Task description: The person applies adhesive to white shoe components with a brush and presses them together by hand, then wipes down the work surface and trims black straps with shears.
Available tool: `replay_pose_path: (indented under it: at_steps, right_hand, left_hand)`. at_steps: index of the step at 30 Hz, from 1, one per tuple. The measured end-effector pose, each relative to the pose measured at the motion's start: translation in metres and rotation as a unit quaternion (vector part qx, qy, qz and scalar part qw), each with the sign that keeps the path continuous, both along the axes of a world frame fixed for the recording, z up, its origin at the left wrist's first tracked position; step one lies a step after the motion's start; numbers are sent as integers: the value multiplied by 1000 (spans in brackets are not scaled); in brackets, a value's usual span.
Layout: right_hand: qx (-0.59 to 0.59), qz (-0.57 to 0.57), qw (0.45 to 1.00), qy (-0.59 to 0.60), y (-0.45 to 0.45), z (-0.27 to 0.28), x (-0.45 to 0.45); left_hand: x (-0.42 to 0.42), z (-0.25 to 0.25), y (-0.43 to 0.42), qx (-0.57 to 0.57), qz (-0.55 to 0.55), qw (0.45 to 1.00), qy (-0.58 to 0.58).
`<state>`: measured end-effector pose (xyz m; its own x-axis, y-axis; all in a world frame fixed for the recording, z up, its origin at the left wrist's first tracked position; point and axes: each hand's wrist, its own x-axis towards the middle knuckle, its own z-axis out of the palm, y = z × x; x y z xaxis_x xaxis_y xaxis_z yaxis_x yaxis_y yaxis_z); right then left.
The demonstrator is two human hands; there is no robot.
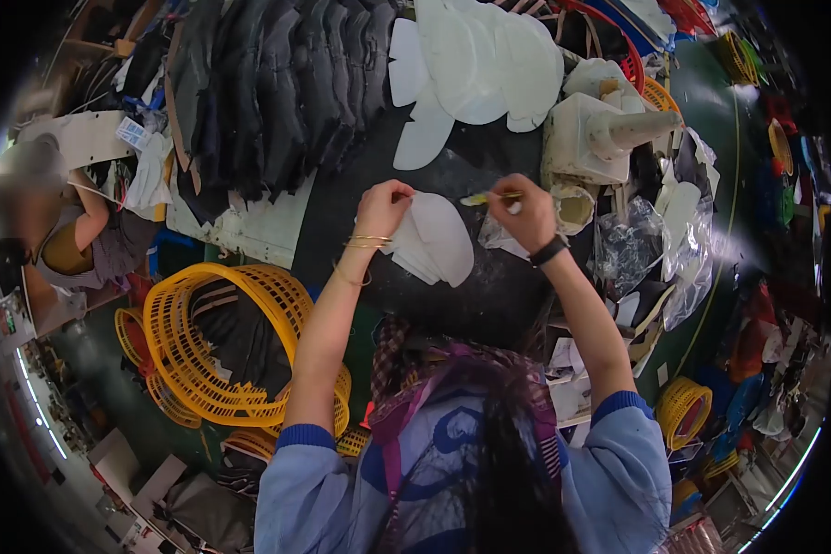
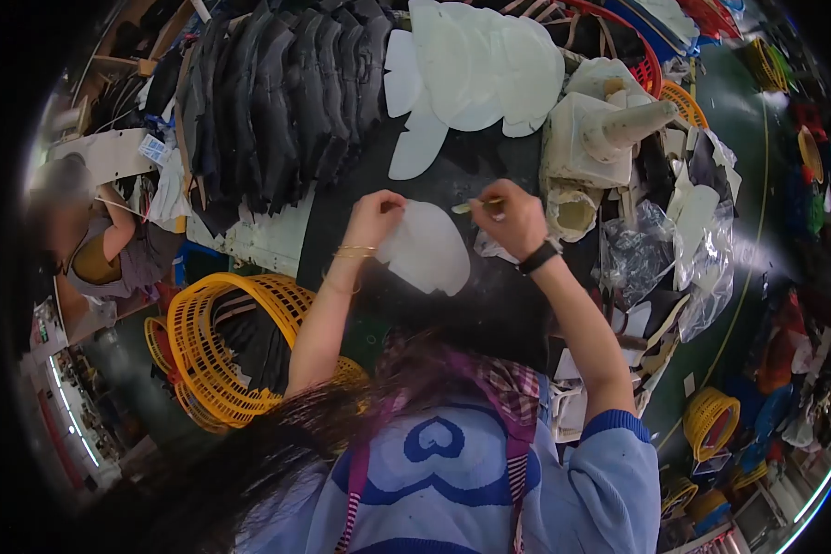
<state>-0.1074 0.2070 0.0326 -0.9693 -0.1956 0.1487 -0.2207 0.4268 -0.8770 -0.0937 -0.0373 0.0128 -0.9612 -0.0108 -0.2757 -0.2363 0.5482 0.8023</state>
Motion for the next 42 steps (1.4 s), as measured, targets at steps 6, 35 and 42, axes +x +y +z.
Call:
replay_pose_path:
  at_steps: [6,35,42]
  right_hand:
    - [317,-183,929,61,101,32,24]
    - [40,-175,979,-97,75,15,14]
    - [-94,67,983,-139,-14,1,18]
  left_hand:
    - [65,92,26,-61,-141,915,373]
    - [32,78,27,53,-25,942,331]
    - [-125,73,10,-131,-151,817,541]
